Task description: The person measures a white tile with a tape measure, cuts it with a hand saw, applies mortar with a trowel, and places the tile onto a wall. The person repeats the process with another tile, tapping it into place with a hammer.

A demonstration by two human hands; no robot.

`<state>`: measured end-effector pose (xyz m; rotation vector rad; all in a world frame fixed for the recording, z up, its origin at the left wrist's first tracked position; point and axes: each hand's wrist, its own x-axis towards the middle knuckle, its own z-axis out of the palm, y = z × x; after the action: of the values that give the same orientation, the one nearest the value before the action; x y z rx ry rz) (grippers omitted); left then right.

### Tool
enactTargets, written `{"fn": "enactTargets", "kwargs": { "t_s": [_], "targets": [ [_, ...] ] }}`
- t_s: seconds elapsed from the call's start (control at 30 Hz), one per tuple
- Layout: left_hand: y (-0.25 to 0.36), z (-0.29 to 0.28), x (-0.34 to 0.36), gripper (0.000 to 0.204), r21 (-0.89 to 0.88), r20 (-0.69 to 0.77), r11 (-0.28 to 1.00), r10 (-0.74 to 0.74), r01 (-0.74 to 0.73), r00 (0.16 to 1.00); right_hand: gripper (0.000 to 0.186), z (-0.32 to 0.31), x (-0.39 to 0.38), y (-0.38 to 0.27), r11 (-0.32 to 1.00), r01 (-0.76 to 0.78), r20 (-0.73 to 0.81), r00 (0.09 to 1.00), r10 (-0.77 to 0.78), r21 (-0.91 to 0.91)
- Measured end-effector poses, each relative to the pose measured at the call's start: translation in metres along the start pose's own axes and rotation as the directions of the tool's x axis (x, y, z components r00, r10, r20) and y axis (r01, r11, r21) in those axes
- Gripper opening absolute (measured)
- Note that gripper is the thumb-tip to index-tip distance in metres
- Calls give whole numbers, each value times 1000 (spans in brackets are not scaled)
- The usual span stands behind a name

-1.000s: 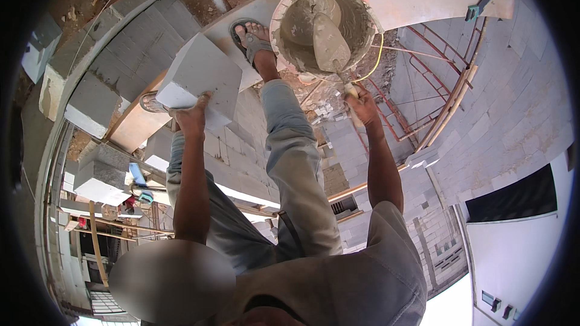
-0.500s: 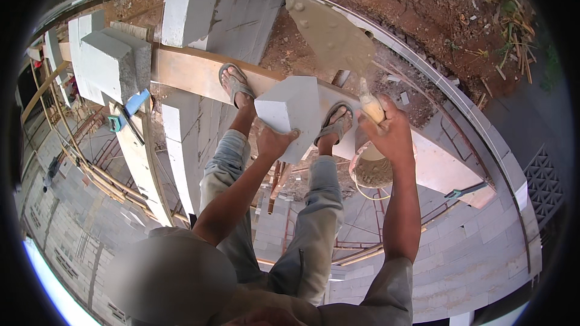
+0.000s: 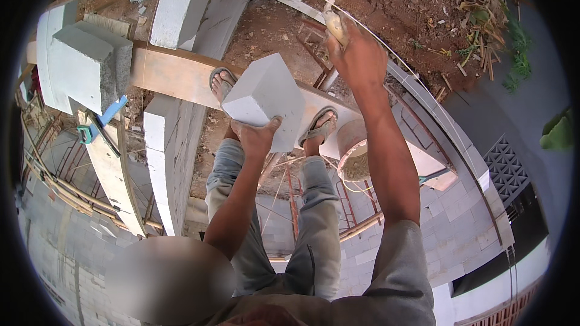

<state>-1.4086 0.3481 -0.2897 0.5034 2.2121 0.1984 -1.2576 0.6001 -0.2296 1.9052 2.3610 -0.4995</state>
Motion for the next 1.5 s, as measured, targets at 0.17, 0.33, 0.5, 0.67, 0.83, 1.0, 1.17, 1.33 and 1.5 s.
{"fn": "enactTargets", "kwargs": {
  "t_s": [0.17, 0.33, 0.5, 0.67, 0.83, 1.0, 1.17, 1.33, 1.5],
  "targets": [
    [20, -23, 6, 102, -195, 169, 970, -115, 148, 979, 52, 2, 13, -3, 994, -103, 141, 984, 108, -45],
    [32, -29, 0, 96, -200, 208, 967, -113, 156, 972, 56, 18, 10, 9, 999, -39, -15, 999, 39, -24],
    [10, -10, -2, 108, -45, 140, 999, -5, 12, 990, 56, 23, 15, 15, 998, 7, -68, 998, -3, 58],
    [9, -8, -6, 112, -7, 190, 998, -63, 66, 980, 56, 28, 19, 18, 1000, -13, -51, 999, 13, -3],
    [5, -5, -9, 112, 47, 133, 993, -112, 106, 985, 54, 28, 22, 12, 1000, -4, -61, 998, 4, 4],
    [34, -21, -5, 117, 21, 355, 971, -229, 238, 906, 50, 14, -1, 16, 984, -116, 34, 993, 113, 132],
    [9, -5, -3, 117, 60, 110, 990, -130, 124, 985, 49, -48, 1, -33, 603, -491, 474, 857, 203, 629],
    [39, -33, 3, 122, -159, 309, 959, -179, 236, 934, 41, -75, 62, -96, 330, -757, 783, 618, 78, 564],
    [44, -37, 0, 114, -210, 224, 962, -128, 176, 966, 43, -44, 97, -104, 329, -566, 568, 817, 99, 756]
  ]
}}
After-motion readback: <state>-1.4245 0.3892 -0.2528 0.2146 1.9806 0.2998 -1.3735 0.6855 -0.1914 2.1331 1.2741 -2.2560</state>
